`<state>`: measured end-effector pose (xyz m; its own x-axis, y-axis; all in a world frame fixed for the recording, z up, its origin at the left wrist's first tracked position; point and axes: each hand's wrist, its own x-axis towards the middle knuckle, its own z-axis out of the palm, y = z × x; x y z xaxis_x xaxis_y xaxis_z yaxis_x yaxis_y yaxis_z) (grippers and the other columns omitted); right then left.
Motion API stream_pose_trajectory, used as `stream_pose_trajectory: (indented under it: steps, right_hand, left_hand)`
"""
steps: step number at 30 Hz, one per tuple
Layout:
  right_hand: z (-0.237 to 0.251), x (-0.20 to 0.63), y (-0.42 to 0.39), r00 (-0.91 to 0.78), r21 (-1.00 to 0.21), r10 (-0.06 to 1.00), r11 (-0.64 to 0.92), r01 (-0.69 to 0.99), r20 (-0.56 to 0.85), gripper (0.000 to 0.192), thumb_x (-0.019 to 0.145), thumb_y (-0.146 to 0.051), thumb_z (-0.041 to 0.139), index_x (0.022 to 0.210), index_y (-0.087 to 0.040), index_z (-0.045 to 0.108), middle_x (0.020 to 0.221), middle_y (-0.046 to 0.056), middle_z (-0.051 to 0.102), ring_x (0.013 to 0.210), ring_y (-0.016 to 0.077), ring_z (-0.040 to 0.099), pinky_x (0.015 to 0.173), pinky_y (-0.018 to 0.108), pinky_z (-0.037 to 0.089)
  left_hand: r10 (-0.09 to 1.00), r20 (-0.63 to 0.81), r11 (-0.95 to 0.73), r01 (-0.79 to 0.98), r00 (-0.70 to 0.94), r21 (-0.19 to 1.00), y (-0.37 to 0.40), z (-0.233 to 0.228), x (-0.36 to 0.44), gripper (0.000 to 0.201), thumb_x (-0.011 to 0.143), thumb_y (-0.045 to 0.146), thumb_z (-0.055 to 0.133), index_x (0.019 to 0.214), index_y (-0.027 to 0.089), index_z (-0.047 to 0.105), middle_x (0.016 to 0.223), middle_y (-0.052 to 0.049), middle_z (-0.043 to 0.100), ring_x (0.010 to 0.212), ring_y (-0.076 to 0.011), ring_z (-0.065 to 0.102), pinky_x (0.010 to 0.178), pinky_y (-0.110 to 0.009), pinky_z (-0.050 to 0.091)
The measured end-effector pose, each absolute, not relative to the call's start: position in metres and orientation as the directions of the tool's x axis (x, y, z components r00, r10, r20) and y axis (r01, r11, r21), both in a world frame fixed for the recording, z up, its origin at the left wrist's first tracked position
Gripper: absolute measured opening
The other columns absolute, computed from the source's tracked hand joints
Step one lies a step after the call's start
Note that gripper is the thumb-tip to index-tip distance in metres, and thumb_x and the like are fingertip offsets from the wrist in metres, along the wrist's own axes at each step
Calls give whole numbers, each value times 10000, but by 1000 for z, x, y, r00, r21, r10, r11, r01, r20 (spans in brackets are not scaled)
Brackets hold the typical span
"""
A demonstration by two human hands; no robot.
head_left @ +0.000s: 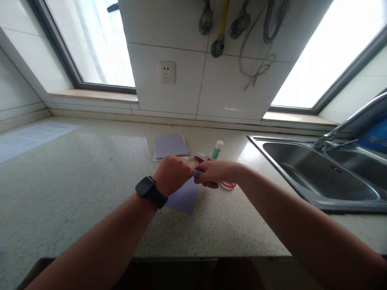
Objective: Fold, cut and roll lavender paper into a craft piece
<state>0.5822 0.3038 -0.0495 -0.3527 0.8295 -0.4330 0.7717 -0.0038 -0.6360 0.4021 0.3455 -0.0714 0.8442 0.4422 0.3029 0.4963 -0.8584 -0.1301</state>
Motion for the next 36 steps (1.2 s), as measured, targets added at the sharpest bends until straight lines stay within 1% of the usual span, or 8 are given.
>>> stream_pose_trajectory:
  steps: [5, 10, 13, 18, 24, 26, 32, 36]
  right_hand:
    - [-57, 570, 296, -372, -133, 919, 356, 925, -130, 136, 856, -139, 572, 924, -170, 686, 897, 103, 726, 754, 188, 652, 657, 301, 454]
    - [-72, 565, 289, -257, 253, 963, 229, 940, 86, 194, 955, -159, 472, 1031, -149, 650, 832, 141, 726, 699, 235, 667, 596, 315, 415]
    - [-71, 562, 287, -215, 202, 972, 192, 960, 97, 218, 948, -126, 447, 1020, -142, 653, 857, 157, 723, 733, 242, 670, 617, 321, 416]
    - [-60, 569, 293, -272, -213, 947, 235, 949, -168, 90, 845, -197, 591, 808, -172, 668, 736, 82, 691, 651, 180, 630, 578, 288, 445]
    - [-51, 589, 300, -321, -641, 797, -105, 760, -511, 182, 909, -344, 553, 840, -186, 611, 582, -6, 600, 467, 113, 530, 451, 234, 407]
    - [-50, 588, 298, -294, -559, 827, -29, 828, -479, 169, 904, -316, 560, 831, -175, 617, 641, 29, 646, 509, 128, 585, 476, 244, 427]
    - [-64, 568, 285, -293, 170, 948, 270, 948, 126, 183, 939, -139, 487, 985, -148, 664, 1032, 172, 724, 905, 267, 675, 724, 366, 459]
    - [-69, 564, 287, -198, 112, 980, 196, 974, 14, 203, 945, -174, 489, 982, -130, 684, 966, 189, 723, 898, 291, 675, 724, 386, 463]
  left_hand:
    - [505, 274, -832, 546, 818, -99, 349, -79, 403, 193, 908, 278, 582, 842, 166, 725, 797, -127, 756, 706, -276, 711, 577, -327, 460]
    - [537, 247, -820, 568, 807, -74, 355, -85, 401, 215, 871, 328, 605, 829, 158, 729, 786, -130, 753, 708, -286, 723, 586, -331, 491]
    - [536, 237, -823, 564, 810, -66, 356, -85, 400, 213, 873, 330, 600, 829, 163, 725, 794, -117, 754, 713, -263, 723, 597, -312, 493]
    - [494, 244, -849, 523, 834, -70, 352, -78, 400, 229, 941, 305, 551, 840, 183, 716, 799, -102, 757, 711, -248, 714, 592, -305, 465]
    - [456, 273, -865, 494, 847, -88, 349, -69, 401, 189, 965, 266, 544, 898, 195, 706, 844, -98, 755, 776, -261, 709, 631, -328, 459]
    - [478, 261, -855, 512, 839, -79, 349, -71, 401, 205, 962, 302, 550, 898, 195, 713, 834, -99, 757, 750, -265, 710, 606, -326, 459]
    - [548, 211, -823, 567, 809, -37, 355, -85, 400, 217, 884, 318, 596, 802, 166, 727, 760, -116, 745, 701, -269, 717, 579, -316, 482]
    - [553, 190, -823, 568, 811, -26, 354, -85, 401, 239, 894, 319, 568, 789, 174, 728, 764, -111, 749, 704, -265, 723, 566, -307, 475]
